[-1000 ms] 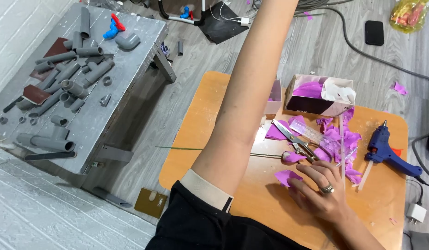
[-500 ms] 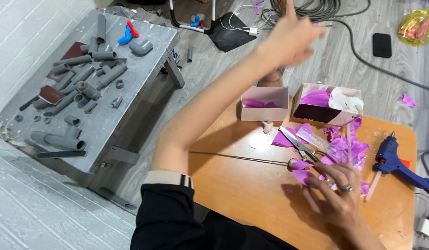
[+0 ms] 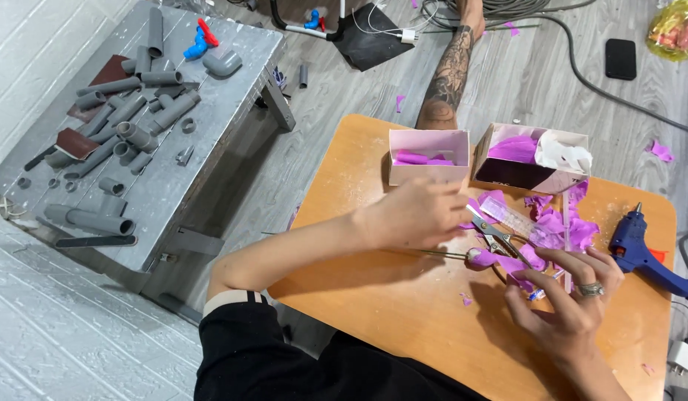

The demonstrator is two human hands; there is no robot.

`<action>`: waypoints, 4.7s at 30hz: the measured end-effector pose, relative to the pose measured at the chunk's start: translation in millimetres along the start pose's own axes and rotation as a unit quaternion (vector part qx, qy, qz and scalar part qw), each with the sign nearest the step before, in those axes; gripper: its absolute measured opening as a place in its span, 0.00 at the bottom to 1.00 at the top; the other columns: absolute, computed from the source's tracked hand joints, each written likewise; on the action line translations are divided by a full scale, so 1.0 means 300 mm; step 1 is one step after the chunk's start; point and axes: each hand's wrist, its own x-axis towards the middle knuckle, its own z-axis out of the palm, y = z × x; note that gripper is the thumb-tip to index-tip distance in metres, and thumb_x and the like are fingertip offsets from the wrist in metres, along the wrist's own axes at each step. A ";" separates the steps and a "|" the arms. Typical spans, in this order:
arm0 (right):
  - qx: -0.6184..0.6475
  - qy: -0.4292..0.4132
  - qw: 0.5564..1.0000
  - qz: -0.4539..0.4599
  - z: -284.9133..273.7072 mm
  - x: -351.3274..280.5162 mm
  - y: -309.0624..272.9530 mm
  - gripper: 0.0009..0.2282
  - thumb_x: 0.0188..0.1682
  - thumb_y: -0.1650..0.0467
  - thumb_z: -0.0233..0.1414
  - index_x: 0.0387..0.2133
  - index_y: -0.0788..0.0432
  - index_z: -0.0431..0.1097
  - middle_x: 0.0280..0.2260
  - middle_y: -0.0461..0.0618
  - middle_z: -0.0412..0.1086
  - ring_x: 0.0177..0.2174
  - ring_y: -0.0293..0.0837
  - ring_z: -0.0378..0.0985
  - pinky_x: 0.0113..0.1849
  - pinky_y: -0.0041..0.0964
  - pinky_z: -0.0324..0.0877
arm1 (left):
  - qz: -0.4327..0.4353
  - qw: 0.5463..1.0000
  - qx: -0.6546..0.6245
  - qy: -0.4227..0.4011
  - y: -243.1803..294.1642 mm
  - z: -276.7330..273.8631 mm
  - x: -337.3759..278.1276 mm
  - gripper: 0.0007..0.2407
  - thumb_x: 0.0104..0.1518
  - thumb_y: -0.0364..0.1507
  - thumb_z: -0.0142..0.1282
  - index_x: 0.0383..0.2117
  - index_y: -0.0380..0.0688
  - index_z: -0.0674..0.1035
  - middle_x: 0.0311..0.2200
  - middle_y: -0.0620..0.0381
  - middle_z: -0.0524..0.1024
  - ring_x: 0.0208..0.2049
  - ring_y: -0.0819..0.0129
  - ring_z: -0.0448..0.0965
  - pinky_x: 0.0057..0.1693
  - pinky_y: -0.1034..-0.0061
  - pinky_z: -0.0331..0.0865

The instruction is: The person is assembling artificial flowers by gluing purple fabric petals onto a wire stem using a hot glue gun.

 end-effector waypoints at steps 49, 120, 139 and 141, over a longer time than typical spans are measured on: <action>0.051 -0.018 0.999 -0.003 -0.006 0.042 0.051 0.03 0.34 0.78 0.54 0.19 0.60 0.69 0.34 0.60 0.66 0.36 0.53 0.66 0.42 0.46 0.59 | -0.118 0.988 -0.003 0.104 0.118 0.003 -0.083 0.05 0.47 0.20 0.51 0.21 0.45 0.69 0.22 0.61 0.65 0.21 0.72 0.65 0.19 0.81 0.52; 0.327 -0.094 0.907 0.248 0.060 0.020 0.015 0.11 0.34 0.75 0.62 0.29 0.64 0.69 0.35 0.58 0.71 0.38 0.53 0.74 0.36 0.40 0.67 | -0.191 0.947 -0.243 0.093 0.184 0.066 -0.078 0.14 0.58 0.39 0.50 0.45 0.50 0.76 0.22 0.63 0.61 0.14 0.68 0.72 0.24 0.77 0.69; 0.537 -0.112 0.720 0.424 0.053 0.021 -0.074 0.10 0.37 0.83 0.55 0.34 0.70 0.68 0.29 0.58 0.72 0.23 0.40 0.76 0.27 0.36 0.76 | -0.192 0.951 -0.108 0.217 0.145 0.047 -0.072 0.13 0.53 0.39 0.55 0.43 0.54 0.78 0.22 0.66 0.59 0.16 0.70 0.69 0.25 0.80 0.68; 0.566 -0.073 0.673 0.471 0.047 0.058 -0.114 0.10 0.38 0.83 0.53 0.33 0.70 0.68 0.28 0.59 0.71 0.21 0.46 0.77 0.25 0.38 0.76 | -0.179 0.955 -0.080 0.221 0.157 0.056 -0.074 0.13 0.54 0.39 0.55 0.43 0.53 0.78 0.21 0.66 0.59 0.15 0.72 0.68 0.25 0.81 0.67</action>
